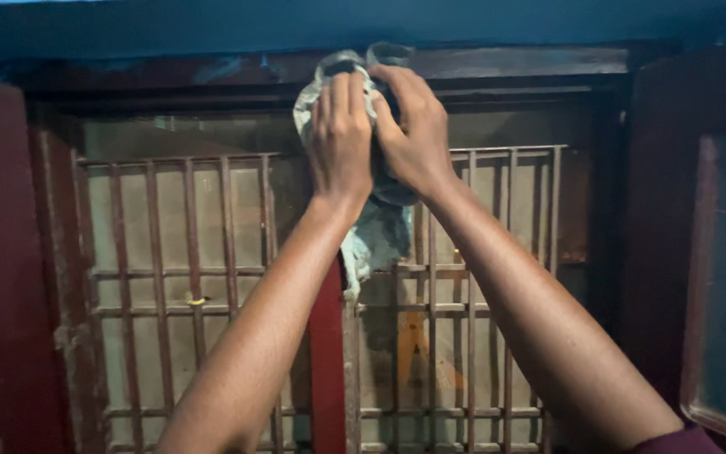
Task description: The person wipes the glass panes of a door and an adjacent window using a cloth, cleaning different sections of the glass surfaces.
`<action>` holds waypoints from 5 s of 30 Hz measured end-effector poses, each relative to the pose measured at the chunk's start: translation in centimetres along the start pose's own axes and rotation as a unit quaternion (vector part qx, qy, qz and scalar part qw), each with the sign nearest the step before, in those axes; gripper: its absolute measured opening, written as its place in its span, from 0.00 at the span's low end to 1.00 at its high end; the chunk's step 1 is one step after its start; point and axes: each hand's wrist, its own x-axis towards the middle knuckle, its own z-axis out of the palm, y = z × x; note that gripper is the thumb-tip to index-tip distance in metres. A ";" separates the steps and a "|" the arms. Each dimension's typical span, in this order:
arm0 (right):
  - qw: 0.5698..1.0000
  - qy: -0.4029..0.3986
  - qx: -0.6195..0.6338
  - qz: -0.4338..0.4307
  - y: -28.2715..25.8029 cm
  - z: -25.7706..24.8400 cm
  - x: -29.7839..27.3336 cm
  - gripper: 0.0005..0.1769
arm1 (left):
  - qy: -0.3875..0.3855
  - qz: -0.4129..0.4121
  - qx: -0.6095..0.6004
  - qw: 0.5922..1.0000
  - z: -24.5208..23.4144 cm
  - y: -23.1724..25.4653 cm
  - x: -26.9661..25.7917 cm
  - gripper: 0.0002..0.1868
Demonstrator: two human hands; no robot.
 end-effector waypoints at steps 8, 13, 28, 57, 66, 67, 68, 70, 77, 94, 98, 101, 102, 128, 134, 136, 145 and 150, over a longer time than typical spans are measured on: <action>0.999 0.011 -0.046 -0.020 -0.4 0.2 -3.7 0.31 | -0.014 0.052 -0.033 0.998 -1.6 0.3 -1.6 0.19; 0.977 0.104 -0.139 -0.125 -0.4 -0.3 -3.6 0.26 | 0.044 0.074 -0.069 0.994 -1.1 1.0 -1.6 0.21; 0.957 0.094 -0.218 -0.165 2.5 -3.8 -2.3 0.23 | 0.087 0.080 -0.101 0.988 3.5 3.4 -0.4 0.21; 0.944 -0.056 -0.314 -0.085 8.3 -12.6 -1.6 0.32 | -0.038 0.055 -0.306 0.950 8.5 11.0 1.0 0.21; 0.812 -0.084 -0.564 -0.126 9.9 -20.1 -1.2 0.39 | -0.048 0.082 -0.315 0.945 11.0 17.4 2.4 0.23; 0.785 -0.069 -0.595 -0.155 10.1 -20.3 -1.3 0.39 | -0.049 0.102 -0.289 0.951 11.3 17.8 2.5 0.23; 0.757 -0.054 -0.625 -0.184 10.1 -20.6 -1.3 0.39 | -0.049 0.123 -0.263 0.956 11.5 18.2 2.7 0.24; 0.772 -0.088 -0.609 -0.157 9.9 -21.2 -1.6 0.39 | -0.069 0.114 -0.276 0.952 11.9 18.8 2.9 0.24; 0.801 -0.058 -0.573 -0.164 10.9 -20.6 -2.1 0.39 | -0.150 0.016 -0.321 0.935 14.4 18.3 2.0 0.26; 0.953 -0.065 -0.294 0.003 7.5 -8.1 -2.5 0.40 | -0.097 0.222 0.168 0.956 10.1 8.4 -1.2 0.32; 0.964 -0.053 -0.255 -0.046 5.7 -5.0 -2.5 0.37 | -0.109 0.158 0.182 0.964 8.1 6.3 -2.3 0.33; 0.969 -0.055 -0.235 -0.045 4.6 -3.3 -2.5 0.37 | -0.112 0.119 0.219 0.962 7.0 5.2 -3.5 0.33; 0.973 -0.061 -0.221 -0.042 4.3 -2.7 -2.6 0.37 | -0.109 0.105 0.227 0.962 6.7 4.8 -3.8 0.33; 0.985 -0.146 -0.090 -0.013 -1.9 -1.6 -9.9 0.29 | -0.201 0.062 0.048 0.976 -1.3 4.3 -13.1 0.31; 0.980 -0.167 -0.109 -0.012 -2.7 -1.6 -10.0 0.37 | -0.257 0.042 -0.014 0.965 -2.6 4.1 -13.0 0.29; 0.979 -0.175 -0.107 -0.002 -2.2 -0.9 -8.2 0.38 | -0.221 0.055 0.010 0.974 -2.4 3.7 -11.4 0.31; 0.972 -0.204 -0.112 0.042 0.0 0.6 -3.1 0.32 | -0.274 0.113 0.229 0.927 0.5 2.8 -7.1 0.31; 0.973 -0.192 -0.131 0.007 -0.2 0.7 -3.7 0.32 | -0.290 0.119 0.284 0.906 -0.7 3.6 -7.7 0.33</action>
